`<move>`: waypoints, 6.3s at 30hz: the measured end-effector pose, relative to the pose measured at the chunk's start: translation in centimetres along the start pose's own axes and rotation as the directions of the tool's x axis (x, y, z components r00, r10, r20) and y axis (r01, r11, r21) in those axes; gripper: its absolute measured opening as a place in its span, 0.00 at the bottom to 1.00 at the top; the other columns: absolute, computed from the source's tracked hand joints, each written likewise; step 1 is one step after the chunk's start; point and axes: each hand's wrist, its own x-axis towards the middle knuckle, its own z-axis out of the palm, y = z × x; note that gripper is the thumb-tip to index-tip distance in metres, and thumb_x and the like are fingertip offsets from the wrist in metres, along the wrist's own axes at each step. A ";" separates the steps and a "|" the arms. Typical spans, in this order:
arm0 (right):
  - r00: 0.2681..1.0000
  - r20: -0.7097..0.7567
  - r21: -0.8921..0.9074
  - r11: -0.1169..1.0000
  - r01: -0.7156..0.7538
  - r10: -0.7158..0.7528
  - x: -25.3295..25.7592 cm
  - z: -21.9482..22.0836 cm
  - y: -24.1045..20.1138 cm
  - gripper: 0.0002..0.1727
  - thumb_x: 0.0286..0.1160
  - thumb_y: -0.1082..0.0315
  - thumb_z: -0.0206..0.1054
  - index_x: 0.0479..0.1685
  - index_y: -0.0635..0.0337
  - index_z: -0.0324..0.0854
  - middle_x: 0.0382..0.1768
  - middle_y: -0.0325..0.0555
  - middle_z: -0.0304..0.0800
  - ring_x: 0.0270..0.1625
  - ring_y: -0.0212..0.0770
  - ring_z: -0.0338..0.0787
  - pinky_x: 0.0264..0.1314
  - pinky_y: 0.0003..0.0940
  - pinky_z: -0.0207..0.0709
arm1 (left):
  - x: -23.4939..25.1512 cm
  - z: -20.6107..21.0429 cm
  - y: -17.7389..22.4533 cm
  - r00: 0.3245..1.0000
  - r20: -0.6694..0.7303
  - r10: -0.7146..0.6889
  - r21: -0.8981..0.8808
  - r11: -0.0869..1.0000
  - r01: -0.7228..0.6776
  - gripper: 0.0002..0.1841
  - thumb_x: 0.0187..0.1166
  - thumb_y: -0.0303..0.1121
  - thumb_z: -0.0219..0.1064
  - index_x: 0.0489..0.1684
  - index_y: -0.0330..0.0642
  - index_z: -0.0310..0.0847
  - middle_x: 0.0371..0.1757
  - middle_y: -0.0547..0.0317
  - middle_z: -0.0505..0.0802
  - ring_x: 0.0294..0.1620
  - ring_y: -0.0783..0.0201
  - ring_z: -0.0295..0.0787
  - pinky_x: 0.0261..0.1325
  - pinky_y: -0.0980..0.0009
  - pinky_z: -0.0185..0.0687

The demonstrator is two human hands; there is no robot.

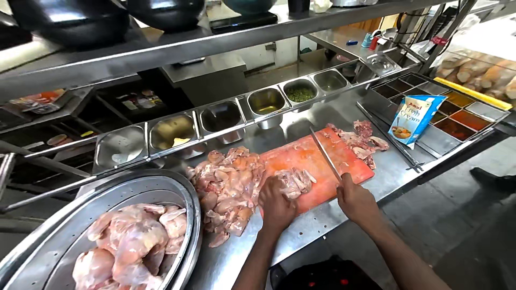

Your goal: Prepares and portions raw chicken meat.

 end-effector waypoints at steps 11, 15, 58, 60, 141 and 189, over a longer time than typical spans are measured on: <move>0.985 0.142 -0.111 0.988 0.111 -0.095 4.0 4.5 0.6 0.22 0.76 0.57 0.68 0.66 0.55 0.83 0.69 0.59 0.80 0.72 0.64 0.80 0.60 0.60 0.81 | 7.0 -2.5 4.9 0.881 0.449 -0.147 0.426 0.903 -0.066 0.28 0.74 0.57 0.66 0.67 0.51 0.83 0.52 0.49 0.95 0.58 0.45 0.92 0.59 0.40 0.84; 0.961 0.215 0.366 0.927 0.086 -0.174 3.4 5.2 -2.3 0.32 0.78 0.49 0.68 0.78 0.57 0.75 0.75 0.59 0.78 0.71 0.59 0.85 0.69 0.60 0.80 | 6.5 -2.9 2.9 0.938 0.333 -0.101 0.146 0.988 0.055 0.22 0.82 0.51 0.63 0.63 0.48 0.87 0.45 0.46 0.96 0.52 0.45 0.94 0.60 0.39 0.84; 0.949 0.301 0.812 0.548 -0.202 -0.095 2.9 8.5 -6.7 0.40 0.61 0.51 0.84 0.73 0.58 0.74 0.57 0.59 0.89 0.59 0.55 0.90 0.64 0.59 0.82 | 2.3 -4.9 -1.7 0.998 0.061 0.000 -0.590 0.807 0.036 0.11 0.83 0.24 0.64 0.58 0.30 0.84 0.37 0.50 0.96 0.32 0.59 0.96 0.39 0.61 0.98; 0.954 0.295 0.759 0.618 -0.203 -0.048 2.5 7.8 -6.8 0.39 0.61 0.49 0.83 0.71 0.57 0.74 0.54 0.59 0.90 0.57 0.57 0.91 0.62 0.61 0.82 | 2.6 -4.8 -1.8 0.996 0.015 -0.093 -0.586 0.806 0.084 0.10 0.83 0.23 0.63 0.55 0.28 0.83 0.35 0.49 0.95 0.30 0.60 0.96 0.37 0.61 0.97; 0.990 0.113 0.926 0.370 -0.073 -0.087 -5.0 3.3 3.7 0.21 0.84 0.53 0.62 0.74 0.42 0.73 0.24 0.45 0.80 0.15 0.40 0.79 0.19 0.34 0.78 | 0.5 -0.2 0.0 0.964 0.144 -0.224 -0.163 0.955 0.247 0.12 0.85 0.36 0.63 0.56 0.39 0.85 0.25 0.53 0.89 0.25 0.55 0.88 0.36 0.49 0.87; 0.891 0.431 0.163 0.984 0.077 -0.141 -5.3 3.6 -3.5 0.21 0.92 0.57 0.48 0.74 0.57 0.69 0.52 0.56 0.88 0.52 0.58 0.93 0.54 0.56 0.85 | -3.9 0.0 -2.1 0.918 0.393 -0.045 0.099 0.995 0.006 0.24 0.92 0.50 0.48 0.56 0.41 0.85 0.45 0.49 0.93 0.53 0.50 0.93 0.61 0.49 0.86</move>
